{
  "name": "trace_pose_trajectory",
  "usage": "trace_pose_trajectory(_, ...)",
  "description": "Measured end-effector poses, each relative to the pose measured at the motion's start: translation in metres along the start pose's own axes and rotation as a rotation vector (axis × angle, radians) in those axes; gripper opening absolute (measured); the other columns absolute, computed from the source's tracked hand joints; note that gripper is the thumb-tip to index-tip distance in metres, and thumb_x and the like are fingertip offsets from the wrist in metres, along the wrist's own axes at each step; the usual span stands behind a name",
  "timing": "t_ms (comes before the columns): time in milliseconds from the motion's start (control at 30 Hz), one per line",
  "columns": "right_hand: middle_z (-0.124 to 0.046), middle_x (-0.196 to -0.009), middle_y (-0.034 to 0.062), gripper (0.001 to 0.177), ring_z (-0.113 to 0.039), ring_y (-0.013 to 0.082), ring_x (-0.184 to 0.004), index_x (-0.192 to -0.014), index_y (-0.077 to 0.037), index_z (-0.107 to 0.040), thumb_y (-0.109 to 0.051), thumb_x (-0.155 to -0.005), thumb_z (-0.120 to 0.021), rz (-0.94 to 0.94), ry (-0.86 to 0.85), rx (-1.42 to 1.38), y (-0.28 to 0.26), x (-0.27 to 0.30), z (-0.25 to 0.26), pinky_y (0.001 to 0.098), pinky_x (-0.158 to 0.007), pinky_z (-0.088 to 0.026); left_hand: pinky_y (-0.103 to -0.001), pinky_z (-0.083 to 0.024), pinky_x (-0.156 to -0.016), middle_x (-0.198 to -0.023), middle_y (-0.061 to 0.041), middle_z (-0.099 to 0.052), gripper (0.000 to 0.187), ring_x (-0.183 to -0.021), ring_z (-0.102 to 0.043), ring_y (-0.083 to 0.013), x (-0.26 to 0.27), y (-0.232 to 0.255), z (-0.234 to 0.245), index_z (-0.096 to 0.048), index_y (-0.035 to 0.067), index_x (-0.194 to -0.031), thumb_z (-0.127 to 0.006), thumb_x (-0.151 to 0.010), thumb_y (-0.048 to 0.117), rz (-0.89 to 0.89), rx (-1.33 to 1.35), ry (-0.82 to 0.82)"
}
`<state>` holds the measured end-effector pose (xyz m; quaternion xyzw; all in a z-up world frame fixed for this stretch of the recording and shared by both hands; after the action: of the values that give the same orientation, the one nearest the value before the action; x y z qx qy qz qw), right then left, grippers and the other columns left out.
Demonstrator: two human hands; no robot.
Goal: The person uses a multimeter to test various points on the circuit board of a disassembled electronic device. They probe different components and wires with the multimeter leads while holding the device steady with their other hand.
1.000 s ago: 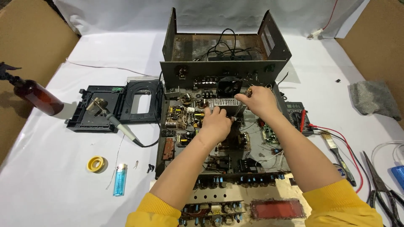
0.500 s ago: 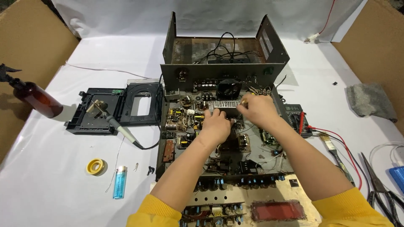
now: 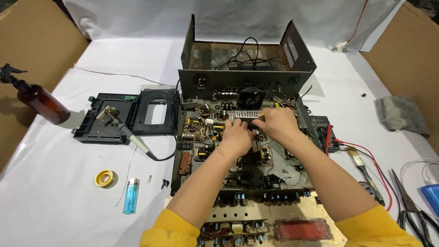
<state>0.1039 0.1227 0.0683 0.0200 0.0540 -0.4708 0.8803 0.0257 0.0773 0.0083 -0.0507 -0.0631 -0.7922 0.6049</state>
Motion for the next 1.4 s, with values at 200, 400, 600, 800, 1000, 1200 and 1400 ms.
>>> trace_pose_trajectory(200, -0.076, -0.079, 0.0143, 0.049, -0.077, 0.0338, -0.084, -0.097, -0.007, -0.077, -0.055, -0.097, -0.065, -0.147, 0.132, -0.091, 0.027, 0.009, 0.015, 0.0449, -0.078, -0.058, -0.053, -0.029, -0.099, -0.135, -0.015, -0.058, 0.032, -0.121, -0.044, -0.0336, -0.004, -0.014, -0.001, -0.073, 0.006, -0.114, -0.049, -0.094, 0.009, -0.007, 0.042, -0.007)
trace_pose_trajectory(400, -0.078, -0.082, 0.0084, 0.025, -0.076, 0.0325, -0.088, -0.103, -0.017, -0.078, -0.038, -0.091, -0.072, -0.259, 0.236, -0.360, 0.027, 0.018, 0.040, 0.0421, -0.081, -0.057, -0.049, -0.033, -0.092, -0.120, -0.014, -0.061, 0.025, -0.116, -0.047, -0.0334, -0.006, -0.052, 0.019, -0.076, 0.007, -0.104, -0.054, -0.092, 0.010, 0.110, 0.196, 0.127)
trace_pose_trajectory(600, -0.079, -0.082, 0.0071, 0.025, -0.076, 0.0317, -0.086, -0.105, -0.019, -0.079, -0.038, -0.091, -0.070, -0.206, 0.177, -0.423, 0.023, 0.007, 0.013, 0.0408, -0.081, -0.058, -0.046, -0.035, -0.088, -0.101, -0.014, -0.060, 0.015, -0.106, -0.051, -0.0321, -0.004, -0.054, 0.033, -0.075, 0.006, -0.096, -0.061, -0.091, 0.005, 0.108, 0.209, 0.400)
trace_pose_trajectory(800, -0.081, -0.093, 0.0034, 0.030, -0.077, 0.0270, -0.093, -0.111, -0.020, -0.078, -0.039, -0.093, -0.065, -0.187, 0.057, -0.254, 0.015, 0.001, 0.006, 0.0373, -0.092, -0.055, -0.043, -0.032, -0.081, -0.094, -0.012, -0.063, 0.016, -0.098, -0.053, -0.0294, 0.004, -0.046, 0.041, -0.080, 0.010, -0.099, -0.065, -0.095, 0.007, 0.092, 0.074, 0.615)
trace_pose_trajectory(1000, -0.082, -0.095, 0.0037, 0.030, -0.077, 0.0240, -0.093, -0.113, -0.015, -0.078, -0.036, -0.096, -0.066, -0.145, 0.023, -0.212, 0.001, 0.000, 0.008, 0.0338, -0.094, -0.055, -0.045, -0.030, -0.085, -0.100, -0.014, -0.064, 0.033, -0.102, -0.052, -0.0306, -0.005, -0.050, 0.034, -0.080, 0.009, -0.092, -0.052, -0.107, 0.021, 0.124, 0.066, 0.545)
trace_pose_trajectory(1200, -0.077, -0.074, 0.0078, 0.041, -0.075, 0.0230, -0.071, -0.096, -0.010, -0.079, -0.049, -0.094, -0.068, -0.063, 0.163, -0.024, 0.002, 0.000, 0.008, 0.0286, -0.081, -0.056, -0.051, -0.029, -0.087, -0.100, -0.016, -0.064, 0.031, -0.106, -0.050, -0.0341, -0.002, -0.049, 0.034, -0.079, 0.012, -0.106, -0.050, -0.105, 0.019, 0.116, 0.070, 0.508)
trace_pose_trajectory(1400, -0.077, -0.070, 0.0063, 0.040, -0.076, 0.0252, -0.071, -0.094, -0.011, -0.079, -0.050, -0.091, -0.069, -0.013, 0.242, -0.080, -0.024, -0.003, 0.038, 0.0341, -0.077, -0.057, -0.049, -0.030, -0.086, -0.095, -0.013, -0.064, 0.032, -0.102, -0.051, -0.0319, 0.002, -0.048, 0.038, -0.078, 0.009, -0.095, -0.050, -0.105, 0.020, 0.115, 0.046, 0.466)
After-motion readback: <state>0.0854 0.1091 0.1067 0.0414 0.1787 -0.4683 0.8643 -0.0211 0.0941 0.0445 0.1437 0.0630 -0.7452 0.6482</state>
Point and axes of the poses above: each hand's wrist, its own x-axis away from the middle knuckle, its own z-axis out of the back of the hand, y = z × x, the point moved 9 cm from there along -x, towards the middle knuckle
